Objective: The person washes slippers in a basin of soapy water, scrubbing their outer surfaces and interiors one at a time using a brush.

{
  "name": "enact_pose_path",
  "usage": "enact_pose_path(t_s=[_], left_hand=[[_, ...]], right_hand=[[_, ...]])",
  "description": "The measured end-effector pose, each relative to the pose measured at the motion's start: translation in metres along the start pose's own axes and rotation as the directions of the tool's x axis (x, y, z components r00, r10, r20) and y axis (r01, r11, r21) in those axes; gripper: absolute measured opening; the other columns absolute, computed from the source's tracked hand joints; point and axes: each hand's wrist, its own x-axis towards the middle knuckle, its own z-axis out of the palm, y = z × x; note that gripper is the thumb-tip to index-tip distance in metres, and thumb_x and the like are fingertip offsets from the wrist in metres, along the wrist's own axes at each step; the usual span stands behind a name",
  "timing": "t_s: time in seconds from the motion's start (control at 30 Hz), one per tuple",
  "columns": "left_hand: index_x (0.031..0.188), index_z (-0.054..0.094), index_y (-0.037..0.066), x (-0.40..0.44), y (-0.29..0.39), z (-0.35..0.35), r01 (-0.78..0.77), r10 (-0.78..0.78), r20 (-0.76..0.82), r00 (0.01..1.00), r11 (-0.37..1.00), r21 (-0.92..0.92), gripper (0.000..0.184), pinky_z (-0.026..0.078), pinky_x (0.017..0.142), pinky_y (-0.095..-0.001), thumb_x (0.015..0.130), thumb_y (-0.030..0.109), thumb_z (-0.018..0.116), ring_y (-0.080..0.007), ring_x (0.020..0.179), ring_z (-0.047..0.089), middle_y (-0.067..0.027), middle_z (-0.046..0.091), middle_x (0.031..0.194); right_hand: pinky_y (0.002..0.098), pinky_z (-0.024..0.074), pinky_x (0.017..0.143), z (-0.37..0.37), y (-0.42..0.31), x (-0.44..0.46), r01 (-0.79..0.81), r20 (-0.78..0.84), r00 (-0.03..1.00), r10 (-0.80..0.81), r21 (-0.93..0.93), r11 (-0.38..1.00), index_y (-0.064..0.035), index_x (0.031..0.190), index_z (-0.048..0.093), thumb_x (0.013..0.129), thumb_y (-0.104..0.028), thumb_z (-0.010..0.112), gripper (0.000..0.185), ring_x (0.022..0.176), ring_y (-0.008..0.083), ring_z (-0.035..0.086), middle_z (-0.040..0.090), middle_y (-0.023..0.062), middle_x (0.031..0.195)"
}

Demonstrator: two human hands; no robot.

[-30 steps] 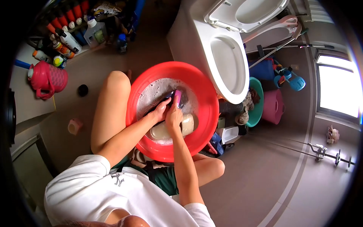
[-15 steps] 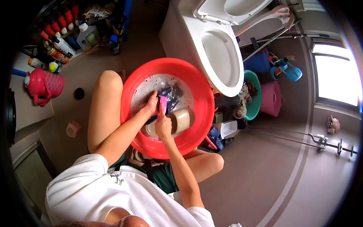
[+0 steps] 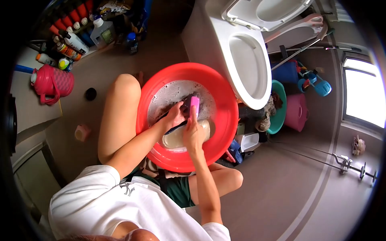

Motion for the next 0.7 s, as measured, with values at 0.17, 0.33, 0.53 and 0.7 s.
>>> enact_pose_path(t_s=[0.17,0.33,0.53,0.7], left_hand=[[0.122,0.047,0.011,0.022,-0.021,-0.04,-0.153,0.15,0.118,0.982,0.988,0.01,0.037,0.042,0.094,-0.0349,0.101,0.035,0.03,-0.0175,0.102,0.053,-0.0058,0.054,0.115],[0.111,0.054,0.012,-0.005,-0.007,0.001,-0.041,0.041,-0.026,0.999,0.999,0.006,0.039,0.045,0.087,-0.032,0.101,0.039,0.028,-0.0158,0.093,0.057,-0.0051,0.06,0.098],[0.136,0.039,0.01,0.005,-0.01,0.001,-0.095,0.096,0.04,0.995,0.995,-0.01,0.049,0.043,0.095,-0.0352,0.1,0.041,0.03,-0.0214,0.114,0.051,-0.0103,0.052,0.127],[0.145,0.027,0.024,-0.012,0.0,0.012,-0.041,0.045,-0.039,0.998,0.994,0.099,0.057,0.034,0.101,-0.0508,0.097,0.054,0.026,-0.0297,0.125,0.041,-0.0072,0.034,0.146]], right_hand=[[0.0514,0.0458,0.056,0.021,0.015,0.019,0.115,0.301,0.95,-0.076,-0.113,0.987,-0.0166,0.143,0.031,0.091,-0.018,0.048,0.055,0.063,0.0422,0.061,0.062,0.025,0.07],[0.0512,0.0485,0.059,0.063,0.036,0.044,0.075,0.208,0.977,-0.045,-0.14,0.987,-0.0187,0.143,0.031,0.088,-0.026,0.051,0.059,0.065,0.0402,0.063,0.063,0.0232,0.073],[0.0504,0.0508,0.063,0.065,0.036,0.069,-0.053,0.112,0.991,0.076,-0.196,0.979,-0.0206,0.144,0.029,0.087,-0.02,0.047,0.06,0.07,0.0401,0.064,0.065,0.0227,0.079],[0.051,0.0507,0.07,0.063,0.049,0.102,-0.109,0.23,0.964,0.136,-0.125,0.986,-0.027,0.142,0.031,0.091,-0.019,0.041,0.052,0.078,0.0413,0.064,0.066,0.0238,0.086]])
